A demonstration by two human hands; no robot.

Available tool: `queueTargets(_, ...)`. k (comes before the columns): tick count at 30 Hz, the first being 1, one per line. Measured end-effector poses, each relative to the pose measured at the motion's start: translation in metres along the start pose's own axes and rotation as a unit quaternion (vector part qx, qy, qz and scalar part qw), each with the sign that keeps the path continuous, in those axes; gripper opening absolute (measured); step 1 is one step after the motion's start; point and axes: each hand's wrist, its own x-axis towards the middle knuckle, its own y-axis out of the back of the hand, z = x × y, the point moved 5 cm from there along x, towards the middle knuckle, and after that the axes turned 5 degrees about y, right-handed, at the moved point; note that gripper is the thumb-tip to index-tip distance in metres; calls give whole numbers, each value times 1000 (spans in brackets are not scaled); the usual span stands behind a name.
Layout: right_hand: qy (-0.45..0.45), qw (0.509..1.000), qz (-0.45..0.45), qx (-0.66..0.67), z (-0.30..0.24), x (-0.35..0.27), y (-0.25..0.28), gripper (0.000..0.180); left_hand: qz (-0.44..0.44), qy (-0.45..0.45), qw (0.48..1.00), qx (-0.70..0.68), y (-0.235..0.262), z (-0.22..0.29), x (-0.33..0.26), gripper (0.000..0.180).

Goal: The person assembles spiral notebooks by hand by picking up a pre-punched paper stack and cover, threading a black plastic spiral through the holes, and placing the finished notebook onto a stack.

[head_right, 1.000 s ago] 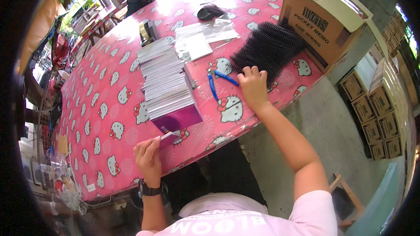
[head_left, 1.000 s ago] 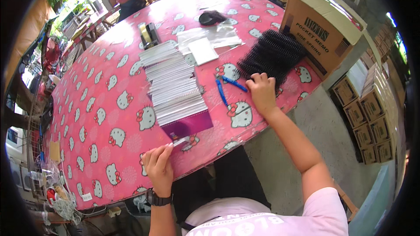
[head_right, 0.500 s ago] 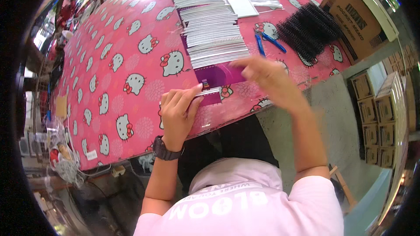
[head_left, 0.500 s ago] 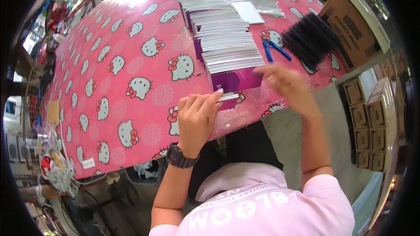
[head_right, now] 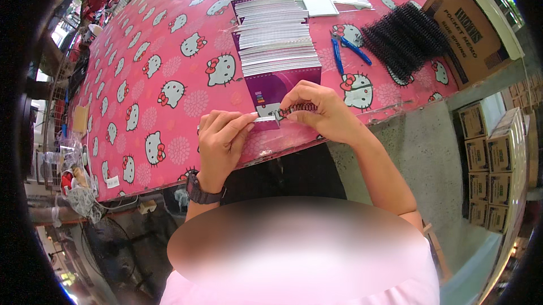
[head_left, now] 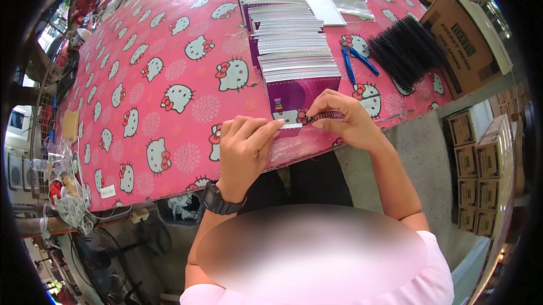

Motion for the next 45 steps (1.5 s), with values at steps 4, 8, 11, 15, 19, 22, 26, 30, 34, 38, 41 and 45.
queueTargets(4,12,999,-34,-35,-1,-1,1,15,-6,3,1000,-3,-2,0,-2,18)
queueTargets(8,110,983,-34,-140,-12,1,1,14,-7,8,1000,-5,-1,0,-3,17)
queueTargets(11,151,971,-39,-184,-17,1,2,13,-8,10,1000,-11,-1,1,-2,16)
queueTargets(15,-23,989,-136,-55,3,-4,-7,19,-13,20,1000,-8,0,0,-2,16)
queueTargets(19,-29,998,-48,-27,-7,-2,-4,30,-19,33,999,-19,-2,7,4,21)
queueTargets(22,-38,995,-74,-48,-3,-1,-4,35,-46,44,996,-62,-15,18,12,23)
queueTargets(26,-5,996,-67,-66,-13,13,9,32,-86,22,996,2,-17,18,7,22)
queueTargets(30,-10,977,160,-140,15,64,120,27,-110,40,993,-13,-17,20,10,21)
queueTargets(34,-13,923,259,-285,105,144,221,24,-116,46,992,-32,-15,21,17,20)
queueTargets(38,-23,829,211,-517,166,206,253,28,-153,62,986,3,-23,13,7,23)
queueTargets(41,-59,747,182,-637,197,245,264,26,-130,104,986,-20,-14,26,21,22)
queueTargets(45,-114,642,161,-741,230,273,278,22,-117,91,985,-88,-10,23,24,17)
